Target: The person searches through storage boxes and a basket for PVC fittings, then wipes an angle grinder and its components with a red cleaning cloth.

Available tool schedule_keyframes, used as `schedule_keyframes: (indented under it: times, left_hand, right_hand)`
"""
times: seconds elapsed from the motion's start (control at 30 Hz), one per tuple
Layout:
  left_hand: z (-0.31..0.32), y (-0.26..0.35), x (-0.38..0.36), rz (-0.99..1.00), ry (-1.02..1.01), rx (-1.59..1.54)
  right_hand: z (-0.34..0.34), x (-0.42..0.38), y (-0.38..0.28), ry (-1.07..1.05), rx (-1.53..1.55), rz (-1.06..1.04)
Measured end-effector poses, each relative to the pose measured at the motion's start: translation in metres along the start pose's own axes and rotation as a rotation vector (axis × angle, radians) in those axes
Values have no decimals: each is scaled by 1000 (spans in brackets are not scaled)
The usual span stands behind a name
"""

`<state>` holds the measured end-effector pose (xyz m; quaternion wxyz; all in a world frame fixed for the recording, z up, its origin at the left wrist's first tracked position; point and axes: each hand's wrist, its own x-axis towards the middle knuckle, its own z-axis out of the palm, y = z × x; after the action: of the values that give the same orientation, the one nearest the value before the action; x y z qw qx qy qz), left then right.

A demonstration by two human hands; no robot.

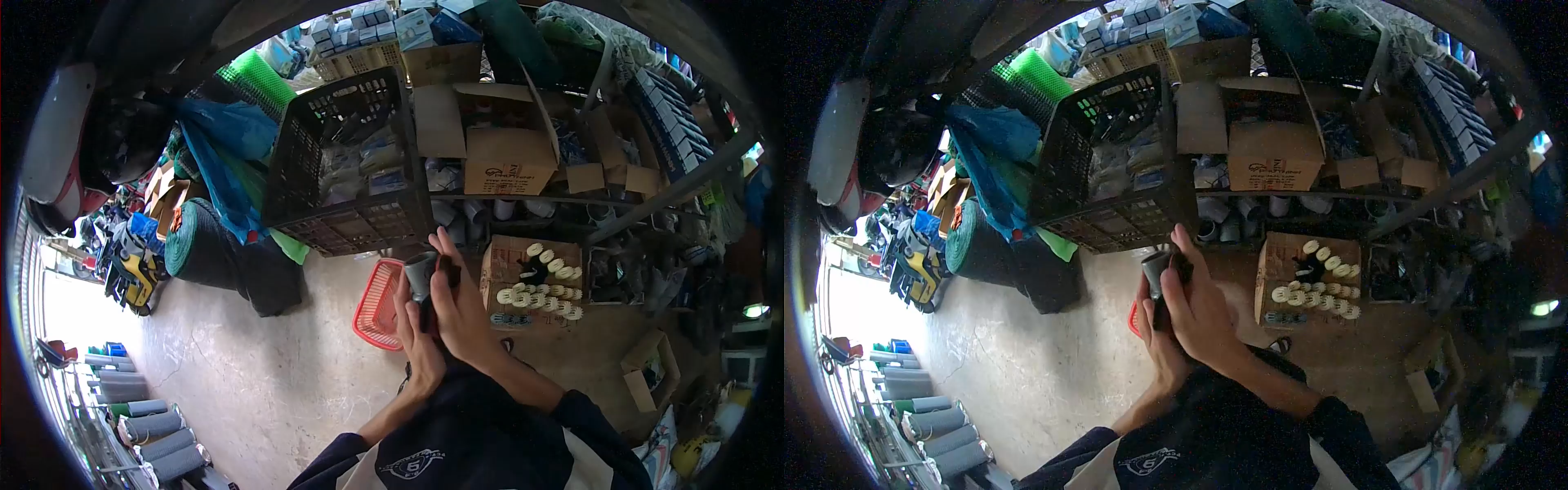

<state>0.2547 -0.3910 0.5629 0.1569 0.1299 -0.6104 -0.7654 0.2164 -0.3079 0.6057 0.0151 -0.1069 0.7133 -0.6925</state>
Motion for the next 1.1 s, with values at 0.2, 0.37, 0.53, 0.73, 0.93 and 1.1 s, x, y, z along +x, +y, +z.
schedule_keyframes:
  times: [0.2, 0.37, 0.53, 0.73, 0.93, 1.1]
  left_hand:
    - [-39, -19, 40, -135, 77, -29]
    - [-23, 10, 25, -111, -58, 77]
    - [-7, -8, 3, -55, -89, 219]
    - [-27, 2, 22, -176, -26, 78]
    - [-24, 8, 15, 68, -201, 380]
    - [-23, 8, 7, 186, -232, 417]
  right_hand:
    - [7, -28, 12, -213, -414, -283]
    - [11, -19, 6, -101, -350, -254]
    - [-5, 21, -10, 32, -122, -147]
    - [14, -30, 20, -85, -508, -361]
    - [5, -3, 6, 16, -198, -220]
    - [-2, 9, 5, 48, 39, -126]
